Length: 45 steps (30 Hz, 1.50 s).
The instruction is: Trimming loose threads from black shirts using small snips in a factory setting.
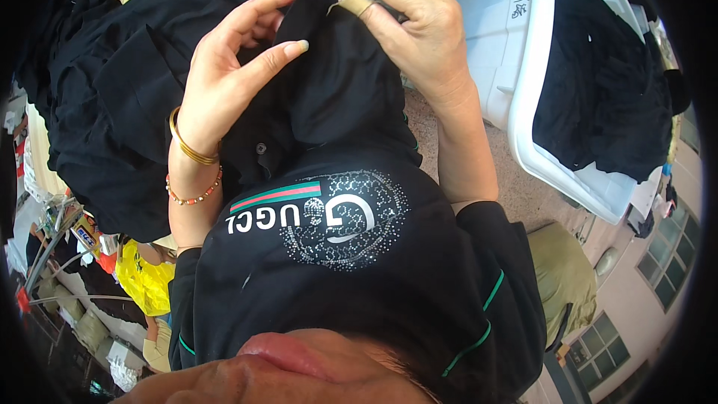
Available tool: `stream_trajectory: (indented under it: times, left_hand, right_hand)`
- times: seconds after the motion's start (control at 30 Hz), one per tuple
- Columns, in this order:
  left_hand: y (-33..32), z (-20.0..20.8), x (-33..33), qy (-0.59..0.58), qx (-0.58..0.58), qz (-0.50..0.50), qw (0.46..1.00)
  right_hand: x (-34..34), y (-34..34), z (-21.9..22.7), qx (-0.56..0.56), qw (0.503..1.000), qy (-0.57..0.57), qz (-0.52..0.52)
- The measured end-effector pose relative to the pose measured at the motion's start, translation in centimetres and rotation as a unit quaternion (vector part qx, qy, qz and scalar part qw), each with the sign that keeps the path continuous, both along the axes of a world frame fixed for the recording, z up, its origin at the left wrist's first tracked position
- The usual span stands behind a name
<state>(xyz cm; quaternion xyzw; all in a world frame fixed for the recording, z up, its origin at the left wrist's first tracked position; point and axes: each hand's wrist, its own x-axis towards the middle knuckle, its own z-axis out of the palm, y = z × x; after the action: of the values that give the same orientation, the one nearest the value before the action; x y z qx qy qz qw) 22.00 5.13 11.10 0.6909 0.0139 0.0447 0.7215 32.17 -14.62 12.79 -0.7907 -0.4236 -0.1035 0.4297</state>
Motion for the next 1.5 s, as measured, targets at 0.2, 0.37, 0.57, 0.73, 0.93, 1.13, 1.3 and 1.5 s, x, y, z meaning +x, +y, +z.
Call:
stream_trajectory:
  times: [0.2,0.37,0.57,0.73,0.93,1.13,1.3,1.5]
  left_hand:
    - [0.3,0.3,-1.1,-0.115,0.314,0.098,0.937]
    - [1.0,-1.0,-1.5,-0.13,0.303,0.101,0.939]
    - [1.7,-1.1,-2.1,-0.053,0.199,0.052,0.977]
    - [1.8,-1.7,-2.1,-0.049,0.069,0.044,0.995]
    - [1.6,-1.7,-2.0,-0.028,0.072,0.036,0.996]
    - [1.5,-1.6,-1.9,-0.041,0.061,0.046,0.996]
    - [1.1,0.6,-2.6,-0.111,0.255,0.076,0.958]
    - [1.5,0.0,-3.9,-0.051,0.259,0.115,0.958]
  right_hand:
    - [-1.3,0.8,1.5,0.019,0.997,0.068,-0.019]
    - [-2.5,1.1,2.0,0.005,0.998,0.063,0.006]
    - [-2.3,0.6,-0.6,-0.027,0.993,0.013,0.112]
    - [-2.2,1.3,-0.3,-0.05,0.991,-0.017,0.126]
    - [-2.3,1.4,-0.1,-0.087,0.988,-0.043,0.12]
    - [-2.1,1.9,-0.5,-0.048,0.992,-0.032,0.113]
    - [-1.5,1.2,-0.5,-0.023,0.998,-0.02,0.058]
    - [-2.3,1.4,-0.3,0.002,0.998,-0.018,0.058]
